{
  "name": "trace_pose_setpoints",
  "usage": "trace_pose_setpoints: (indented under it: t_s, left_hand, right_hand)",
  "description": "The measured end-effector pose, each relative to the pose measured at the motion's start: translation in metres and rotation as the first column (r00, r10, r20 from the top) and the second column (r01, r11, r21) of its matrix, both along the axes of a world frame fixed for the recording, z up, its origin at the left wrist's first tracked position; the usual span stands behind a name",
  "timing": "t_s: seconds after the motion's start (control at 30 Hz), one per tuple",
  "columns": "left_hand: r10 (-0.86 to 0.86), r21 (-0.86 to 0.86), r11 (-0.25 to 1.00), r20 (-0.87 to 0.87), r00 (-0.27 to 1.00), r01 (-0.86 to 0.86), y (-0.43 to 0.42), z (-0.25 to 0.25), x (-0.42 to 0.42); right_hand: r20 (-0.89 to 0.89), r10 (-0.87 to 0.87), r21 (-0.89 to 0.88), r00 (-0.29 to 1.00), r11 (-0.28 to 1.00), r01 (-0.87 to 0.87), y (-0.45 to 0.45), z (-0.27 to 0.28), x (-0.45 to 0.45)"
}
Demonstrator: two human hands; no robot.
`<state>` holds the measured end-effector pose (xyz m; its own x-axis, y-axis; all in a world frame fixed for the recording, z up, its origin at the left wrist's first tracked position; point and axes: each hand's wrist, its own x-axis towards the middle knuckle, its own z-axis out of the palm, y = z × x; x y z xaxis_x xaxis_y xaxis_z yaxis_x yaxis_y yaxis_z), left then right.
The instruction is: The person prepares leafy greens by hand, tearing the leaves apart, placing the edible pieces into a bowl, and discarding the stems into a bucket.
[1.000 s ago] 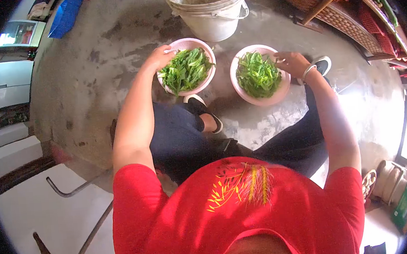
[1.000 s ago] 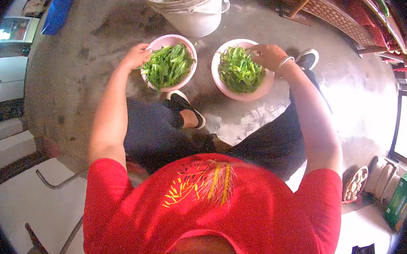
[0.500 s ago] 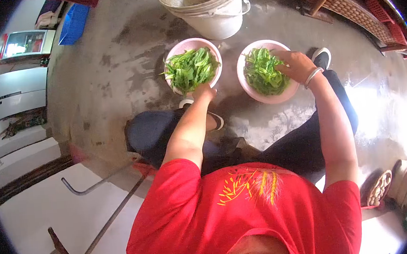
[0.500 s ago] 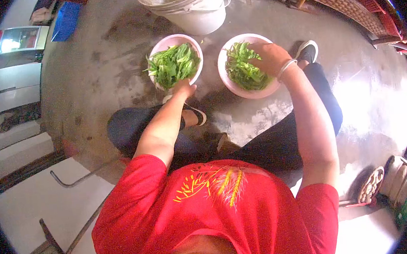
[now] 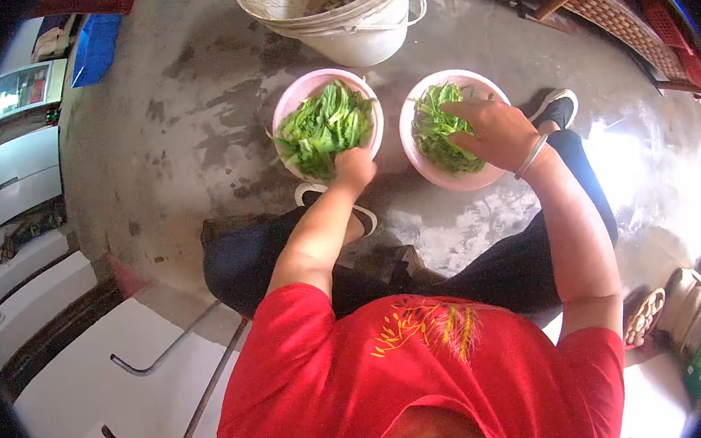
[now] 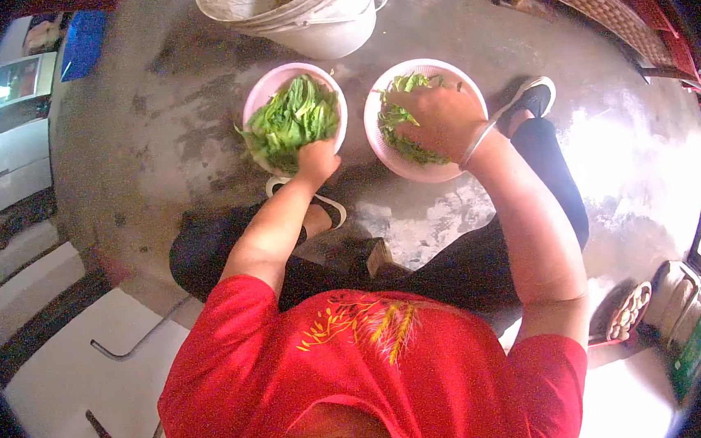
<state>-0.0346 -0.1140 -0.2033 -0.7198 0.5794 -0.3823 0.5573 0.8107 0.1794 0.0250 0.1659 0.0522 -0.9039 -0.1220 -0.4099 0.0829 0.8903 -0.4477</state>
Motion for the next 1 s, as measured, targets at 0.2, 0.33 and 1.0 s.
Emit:
trace_pose_setpoints:
  t_s: [0.2, 0.33, 1.0]
  left_hand:
    - [0.222, 0.13, 0.953, 0.313, 0.923, -0.273, 0.039, 0.016, -0.02]
    - [0.36, 0.222, 0.918, -0.118, 0.925, -0.329, 0.025, -0.003, -0.054]
    - [0.307, 0.009, 0.733, 0.888, 0.342, -0.681, 0.011, 0.138, -0.087]
  right_hand:
    - [-0.008, -0.002, -0.029, 1.0, 1.0, 0.002, -0.004, -0.011, 0.002]
    - [-0.026, -0.031, -0.065, 0.999, 0.997, 0.029, -0.005, -0.02, 0.007]
    - [-0.151, 0.031, -0.121, 0.988, 0.991, -0.05, 0.007, -0.032, 0.016]
